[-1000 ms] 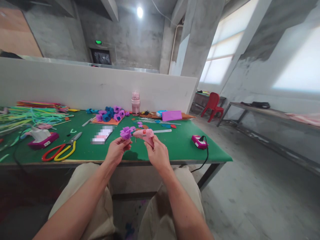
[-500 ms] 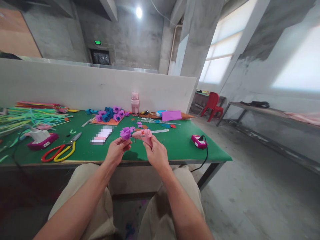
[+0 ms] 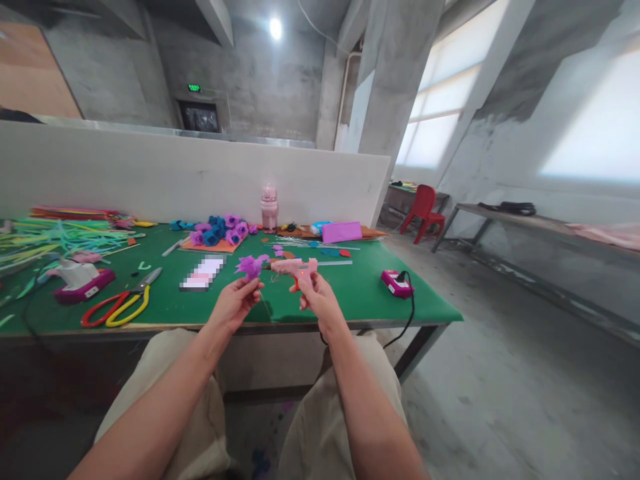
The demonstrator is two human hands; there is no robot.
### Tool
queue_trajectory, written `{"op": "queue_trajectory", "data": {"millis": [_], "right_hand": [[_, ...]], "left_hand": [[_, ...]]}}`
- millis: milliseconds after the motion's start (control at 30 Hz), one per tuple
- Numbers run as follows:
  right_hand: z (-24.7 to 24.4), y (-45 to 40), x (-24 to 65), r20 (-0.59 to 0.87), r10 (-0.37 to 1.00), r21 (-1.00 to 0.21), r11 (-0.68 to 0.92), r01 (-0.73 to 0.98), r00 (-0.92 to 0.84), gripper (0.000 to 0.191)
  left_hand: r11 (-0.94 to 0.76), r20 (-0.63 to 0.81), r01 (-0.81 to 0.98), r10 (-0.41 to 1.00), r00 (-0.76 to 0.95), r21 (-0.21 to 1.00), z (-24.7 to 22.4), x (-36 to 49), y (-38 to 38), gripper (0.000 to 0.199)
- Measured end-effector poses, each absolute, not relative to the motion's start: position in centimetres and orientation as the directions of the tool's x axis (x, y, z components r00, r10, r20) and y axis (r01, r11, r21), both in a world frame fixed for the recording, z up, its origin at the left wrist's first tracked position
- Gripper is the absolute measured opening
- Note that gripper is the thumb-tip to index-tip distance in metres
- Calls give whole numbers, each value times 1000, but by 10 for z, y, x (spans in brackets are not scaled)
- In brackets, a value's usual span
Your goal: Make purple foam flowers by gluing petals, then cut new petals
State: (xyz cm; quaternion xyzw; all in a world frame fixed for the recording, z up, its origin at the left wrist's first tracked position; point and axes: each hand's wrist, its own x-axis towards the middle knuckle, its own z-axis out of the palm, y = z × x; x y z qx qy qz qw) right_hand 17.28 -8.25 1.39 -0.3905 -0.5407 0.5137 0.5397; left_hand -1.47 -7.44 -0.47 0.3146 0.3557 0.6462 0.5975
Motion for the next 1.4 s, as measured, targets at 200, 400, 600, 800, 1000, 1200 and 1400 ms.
{"op": "queue_trajectory", "data": {"millis": [200,400,600,800,1000,1200,1400], "right_hand": [[9,-76,176,148,978,-979,125,-159,-144,42],[6,-74,177,138,980,-984,120,-131,-140,45],[3,-64,184,110,988,-984,92,-154,-113,44],[-4,-18,222,67,992,-990,52,130,111,36],[-15,20,265,25,939,-914,-117,388,343,24],[-18,18,277,14,899,-826,-236,511,438,29],[-4,-19,247,208,901,-862,-16,507,382,37]], "left_hand": [[31,-50,-598,999,-16,801,-5,-15,-74,18],[45,-47,-635,999,14,771,-3,-16,-75,17],[-1,-28,-678,999,-32,735,4,-17,-77,15],[-3,-51,-683,997,-59,730,9,-18,-80,10],[-5,-45,-677,997,-56,736,7,-20,-77,12],[-3,-37,-667,998,-47,745,4,-19,-76,13],[-23,-10,-616,999,-49,787,5,-15,-78,19]]}}
